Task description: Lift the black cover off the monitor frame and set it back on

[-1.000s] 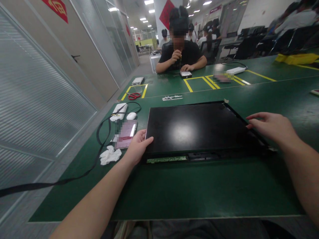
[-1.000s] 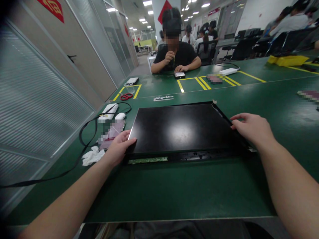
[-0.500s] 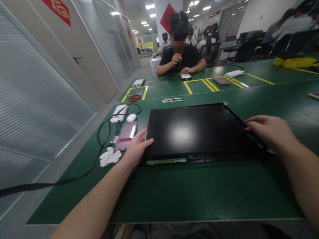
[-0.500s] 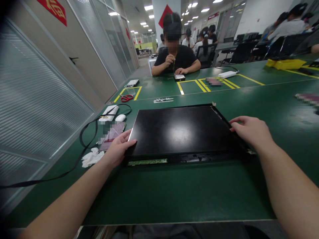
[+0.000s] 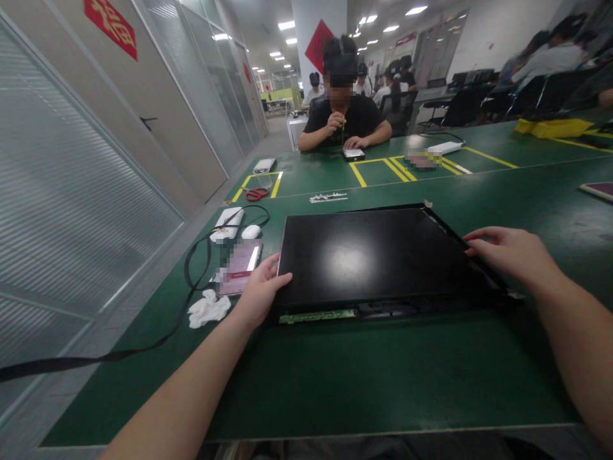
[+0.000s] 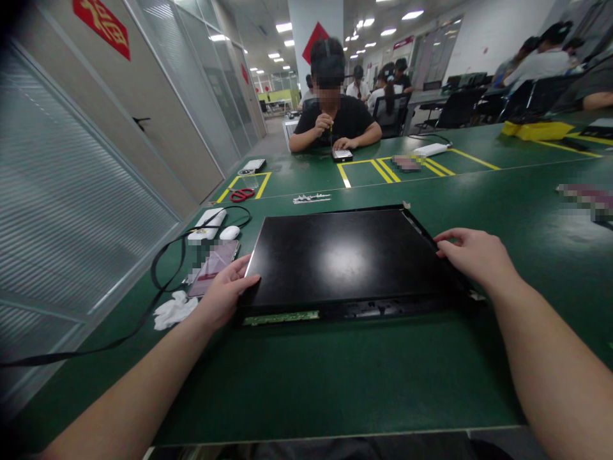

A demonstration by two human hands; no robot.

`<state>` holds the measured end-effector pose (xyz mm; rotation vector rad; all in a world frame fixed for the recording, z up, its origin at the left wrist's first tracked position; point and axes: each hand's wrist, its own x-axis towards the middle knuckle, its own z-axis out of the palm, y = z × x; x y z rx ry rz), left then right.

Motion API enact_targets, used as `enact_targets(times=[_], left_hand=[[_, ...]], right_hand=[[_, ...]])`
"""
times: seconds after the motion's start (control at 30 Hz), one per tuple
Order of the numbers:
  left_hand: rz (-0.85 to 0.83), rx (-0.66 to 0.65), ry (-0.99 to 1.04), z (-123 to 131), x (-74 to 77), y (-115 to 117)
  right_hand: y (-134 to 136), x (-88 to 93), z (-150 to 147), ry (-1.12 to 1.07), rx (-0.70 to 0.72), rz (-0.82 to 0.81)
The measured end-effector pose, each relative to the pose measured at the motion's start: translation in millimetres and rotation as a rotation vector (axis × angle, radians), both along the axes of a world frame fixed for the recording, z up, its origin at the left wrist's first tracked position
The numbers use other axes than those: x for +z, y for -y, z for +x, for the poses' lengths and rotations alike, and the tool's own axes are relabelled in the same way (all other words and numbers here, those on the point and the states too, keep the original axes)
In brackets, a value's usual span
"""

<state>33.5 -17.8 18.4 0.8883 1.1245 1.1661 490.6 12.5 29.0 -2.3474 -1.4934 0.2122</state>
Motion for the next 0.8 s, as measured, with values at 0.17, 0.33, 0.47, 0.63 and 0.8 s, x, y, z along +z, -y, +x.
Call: enact_targets(times=[0.17,0.33,0.47,0.63,0.8], left_hand=[[0.001,-0.011,-0.001,0.2,0.8,0.2],[0.003,-0.019,-0.002,0.0,1.7,0.0],[-0.006,-0.027,0.002,0.0,1.6,-0.2],[-0.003,-0.027,0.012,0.1,0.9,-0.7],[0.0,-0.033,0.006,-0.7,-0.1,-0.8]], right_hand=[[0.3,-2.0,0.9,-0.014,-0.005,0.003],[0.9,-1.3,0.0,-0.03,-0.019,0.001],[1.3,0.7,-2.3,-0.032,-0.027,-0.014],[3.1,3.0,-5.4,-0.049,-0.027,0.002],[3.4,3.6,-4.9,-0.052,-0.037,-0.02]])
